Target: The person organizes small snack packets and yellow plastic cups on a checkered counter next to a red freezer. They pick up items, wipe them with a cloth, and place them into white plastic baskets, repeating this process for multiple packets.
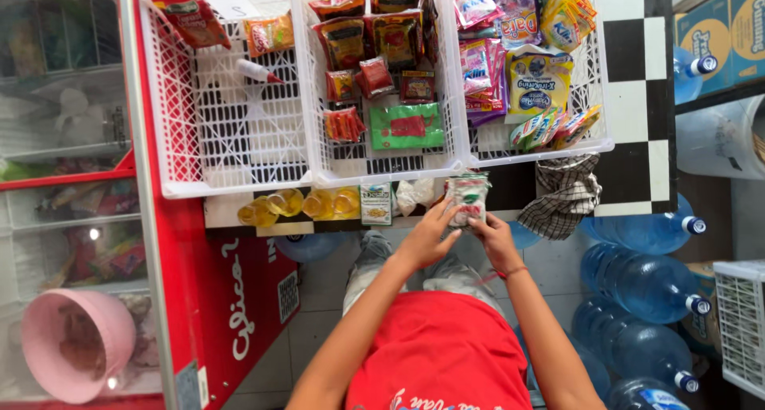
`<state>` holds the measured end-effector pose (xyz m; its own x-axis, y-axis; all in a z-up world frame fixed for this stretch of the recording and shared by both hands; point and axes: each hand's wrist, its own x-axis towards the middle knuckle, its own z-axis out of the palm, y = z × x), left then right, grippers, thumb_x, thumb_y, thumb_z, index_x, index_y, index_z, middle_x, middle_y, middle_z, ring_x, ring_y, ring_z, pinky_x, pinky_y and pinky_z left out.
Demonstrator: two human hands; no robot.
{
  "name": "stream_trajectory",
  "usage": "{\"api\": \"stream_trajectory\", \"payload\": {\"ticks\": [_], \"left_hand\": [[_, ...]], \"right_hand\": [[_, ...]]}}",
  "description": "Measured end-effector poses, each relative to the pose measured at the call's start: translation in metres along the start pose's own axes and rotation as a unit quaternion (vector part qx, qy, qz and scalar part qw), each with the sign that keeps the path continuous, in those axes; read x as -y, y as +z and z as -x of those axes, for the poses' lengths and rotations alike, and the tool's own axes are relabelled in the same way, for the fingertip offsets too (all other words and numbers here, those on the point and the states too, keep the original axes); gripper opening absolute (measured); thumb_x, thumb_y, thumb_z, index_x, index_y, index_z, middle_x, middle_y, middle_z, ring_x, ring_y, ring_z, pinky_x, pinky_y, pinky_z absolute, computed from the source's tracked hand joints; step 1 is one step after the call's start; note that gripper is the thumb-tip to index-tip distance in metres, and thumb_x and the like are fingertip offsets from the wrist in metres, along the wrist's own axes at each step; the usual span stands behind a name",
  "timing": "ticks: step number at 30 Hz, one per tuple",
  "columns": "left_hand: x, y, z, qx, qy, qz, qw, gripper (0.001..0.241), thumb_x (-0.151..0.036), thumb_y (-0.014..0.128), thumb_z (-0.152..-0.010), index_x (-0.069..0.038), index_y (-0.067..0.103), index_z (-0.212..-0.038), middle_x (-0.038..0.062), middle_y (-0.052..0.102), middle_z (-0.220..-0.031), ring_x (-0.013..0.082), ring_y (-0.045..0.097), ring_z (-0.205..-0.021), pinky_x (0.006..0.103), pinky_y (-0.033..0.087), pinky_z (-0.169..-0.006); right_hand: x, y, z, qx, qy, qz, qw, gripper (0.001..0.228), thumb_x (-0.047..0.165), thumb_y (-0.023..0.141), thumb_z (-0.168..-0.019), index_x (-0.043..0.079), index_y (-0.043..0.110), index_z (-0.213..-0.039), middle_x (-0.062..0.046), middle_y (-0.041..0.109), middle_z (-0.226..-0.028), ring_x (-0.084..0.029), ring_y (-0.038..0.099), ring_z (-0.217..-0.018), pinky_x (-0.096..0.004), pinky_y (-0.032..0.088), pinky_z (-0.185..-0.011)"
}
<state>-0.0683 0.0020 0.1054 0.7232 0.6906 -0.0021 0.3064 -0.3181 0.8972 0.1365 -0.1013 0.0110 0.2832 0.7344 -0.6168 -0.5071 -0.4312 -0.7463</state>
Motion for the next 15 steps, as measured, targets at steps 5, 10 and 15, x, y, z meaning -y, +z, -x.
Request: {"api": "stream_trajectory", "payload": {"ticks": [5, 10, 15], "left_hand": [[0.034, 0.069, 0.001, 0.073, -0.172, -0.088, 0.979, 0.081, -0.03, 0.066, -0.097, -0.01, 0.02, -0.161, 0.035, 0.014, -0.163, 0.0566, 0.02, -0.146, 0.056, 0.029, -0.113], [0.069, 0.095, 0.02, 0.001, -0.16, 0.082, 0.984, 0.081, -0.026, 0.061, -0.099, -0.009, 0.018, -0.166, 0.041, 0.01, -0.163, 0.0564, 0.024, -0.148, 0.0482, 0.034, -0.119], [0.082, 0.103, 0.01, -0.059, -0.126, 0.052, 0.989, 0.08, -0.023, 0.062, -0.099, -0.007, 0.019, -0.164, 0.041, 0.014, -0.163, 0.0575, 0.026, -0.149, 0.0485, 0.034, -0.119]], "right_hand": [[-0.026, 0.002, -0.026, -0.034, 0.03, 0.042, 0.998, 0.03, 0.016, 0.073, -0.094, 0.005, 0.062, -0.119, -0.003, 0.069, -0.104, -0.013, 0.064, -0.091, -0.03, 0.052, -0.081], [-0.031, 0.012, -0.027, -0.021, 0.038, 0.074, 0.996, 0.032, 0.022, 0.071, -0.093, 0.007, 0.059, -0.118, -0.002, 0.07, -0.105, -0.011, 0.067, -0.094, -0.03, 0.058, -0.08], [-0.027, 0.019, -0.037, -0.025, -0.053, 0.258, 0.964, 0.037, 0.026, 0.074, -0.094, -0.001, 0.062, -0.116, -0.008, 0.072, -0.1, -0.012, 0.064, -0.085, -0.029, 0.053, -0.072]]}}
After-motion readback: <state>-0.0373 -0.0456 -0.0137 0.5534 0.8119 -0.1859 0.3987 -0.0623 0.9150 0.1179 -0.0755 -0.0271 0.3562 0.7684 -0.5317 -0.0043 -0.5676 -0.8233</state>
